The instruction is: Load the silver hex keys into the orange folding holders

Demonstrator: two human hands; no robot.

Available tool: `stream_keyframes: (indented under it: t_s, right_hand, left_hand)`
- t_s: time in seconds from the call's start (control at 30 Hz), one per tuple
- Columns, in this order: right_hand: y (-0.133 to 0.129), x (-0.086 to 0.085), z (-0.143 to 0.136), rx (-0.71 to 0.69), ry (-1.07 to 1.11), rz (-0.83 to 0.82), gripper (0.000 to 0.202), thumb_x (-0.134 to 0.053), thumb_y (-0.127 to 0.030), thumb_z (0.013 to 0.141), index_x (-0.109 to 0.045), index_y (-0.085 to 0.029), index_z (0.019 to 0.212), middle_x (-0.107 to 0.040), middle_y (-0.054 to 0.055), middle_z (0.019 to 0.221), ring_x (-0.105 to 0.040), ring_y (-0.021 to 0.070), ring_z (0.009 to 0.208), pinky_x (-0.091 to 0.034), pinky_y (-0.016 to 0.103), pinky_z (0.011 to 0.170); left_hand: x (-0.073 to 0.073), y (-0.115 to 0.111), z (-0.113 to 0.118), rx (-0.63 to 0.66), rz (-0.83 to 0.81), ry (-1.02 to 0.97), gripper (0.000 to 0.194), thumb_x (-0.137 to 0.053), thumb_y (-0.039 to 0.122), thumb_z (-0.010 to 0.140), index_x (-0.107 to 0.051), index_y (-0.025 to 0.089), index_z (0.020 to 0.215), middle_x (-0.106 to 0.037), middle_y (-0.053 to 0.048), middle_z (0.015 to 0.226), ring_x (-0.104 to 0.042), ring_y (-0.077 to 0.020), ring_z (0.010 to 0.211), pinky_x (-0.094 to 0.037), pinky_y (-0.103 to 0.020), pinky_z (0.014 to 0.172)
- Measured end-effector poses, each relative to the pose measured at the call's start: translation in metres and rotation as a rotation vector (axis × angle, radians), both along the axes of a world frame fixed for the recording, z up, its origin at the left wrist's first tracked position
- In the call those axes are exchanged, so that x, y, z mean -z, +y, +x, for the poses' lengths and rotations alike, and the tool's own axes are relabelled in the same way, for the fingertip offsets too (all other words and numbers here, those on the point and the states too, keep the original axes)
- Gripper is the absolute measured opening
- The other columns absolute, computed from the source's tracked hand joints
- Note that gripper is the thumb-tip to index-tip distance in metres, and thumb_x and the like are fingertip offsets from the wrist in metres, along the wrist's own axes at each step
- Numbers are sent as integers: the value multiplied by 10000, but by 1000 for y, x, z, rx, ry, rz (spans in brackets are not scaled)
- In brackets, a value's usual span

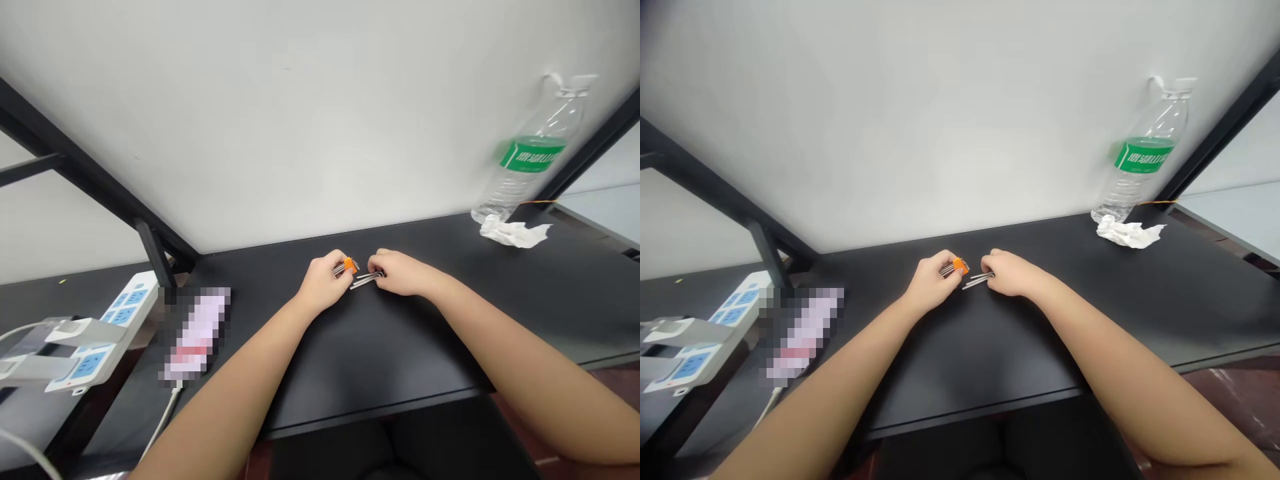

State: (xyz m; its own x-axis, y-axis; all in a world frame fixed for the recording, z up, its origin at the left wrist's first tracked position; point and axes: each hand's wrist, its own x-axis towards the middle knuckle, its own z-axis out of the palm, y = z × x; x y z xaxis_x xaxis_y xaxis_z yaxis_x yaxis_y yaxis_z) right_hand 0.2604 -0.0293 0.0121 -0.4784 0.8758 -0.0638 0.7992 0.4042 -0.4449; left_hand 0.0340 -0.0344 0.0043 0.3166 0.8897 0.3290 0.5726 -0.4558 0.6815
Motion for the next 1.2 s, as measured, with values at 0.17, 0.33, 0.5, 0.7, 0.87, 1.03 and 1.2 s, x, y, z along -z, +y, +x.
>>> stream_keyframes:
  t_s: [0.17, 0.33, 0.5, 0.7, 0.87, 1.03, 1.2]
  right_hand:
    - [-4, -6, -6, 66, 299, 11, 164, -581, -207, 840, -629, -211, 996, -641, 32, 965, -602, 168, 817, -466, 287, 742]
    - [-7, -6, -18, 59, 685, -191, 159, -577, -248, 843, -634, -211, 987, -645, 1, 904, -609, 151, 804, -494, 273, 723]
    - [-8, 2, -25, 131, 700, -176, 202, -599, -185, 746, -627, -208, 944, -622, -11, 861, -587, 142, 774, -492, 266, 715]
    - [5, -1, -5, 268, 495, -130, 165, -569, -141, 736, -616, -222, 873, -638, -26, 772, -587, 133, 655, -448, 251, 608]
    - [14, -3, 9, 233, 122, -93, 137, -618, -149, 773, -709, -224, 843, -720, 24, 900, -643, 178, 811, -462, 274, 726]
    - [5, -1, 2, 63, 9, -16, 102, -668, -223, 804, -689, -211, 903, -654, 67, 1029, -614, 186, 832, -457, 279, 711]
    - [-3, -6, -3, 62, 57, 32, 96, -633, -180, 801, -653, -207, 891, -625, 60, 998, -594, 173, 801, -454, 285, 705]
  left_hand:
    - [-1, -2, 1, 53, -42, -23, 73, -623, 275, 861, -645, 211, 835, -686, 26, 735, -591, -123, 644, -473, -245, 641]
    - [-3, -5, 4, 62, -42, -10, 103, -627, 308, 871, -644, 216, 827, -662, 33, 687, -566, -123, 619, -464, -245, 635]
    - [-3, -4, 4, 70, 14, 52, 103, -613, 301, 879, -646, 222, 822, -683, 26, 741, -578, -128, 650, -451, -253, 649]
    - [0, 0, -1, 44, 4, 72, 72, -602, 273, 874, -636, 225, 832, -634, 43, 660, -518, -113, 552, -414, -249, 582]
    - [1, 1, -1, 30, 2, 80, 69, -600, 253, 861, -664, 227, 851, -693, 20, 743, -583, -128, 609, -450, -258, 612]
    - [0, 0, -1, 39, -7, 65, 60, -601, 246, 859, -649, 229, 828, -684, 28, 733, -577, -123, 600, -450, -256, 602]
    - [1, -1, 0, 54, -36, 18, 46, -606, 233, 847, -648, 222, 833, -685, 23, 759, -593, -126, 645, -469, -254, 632]
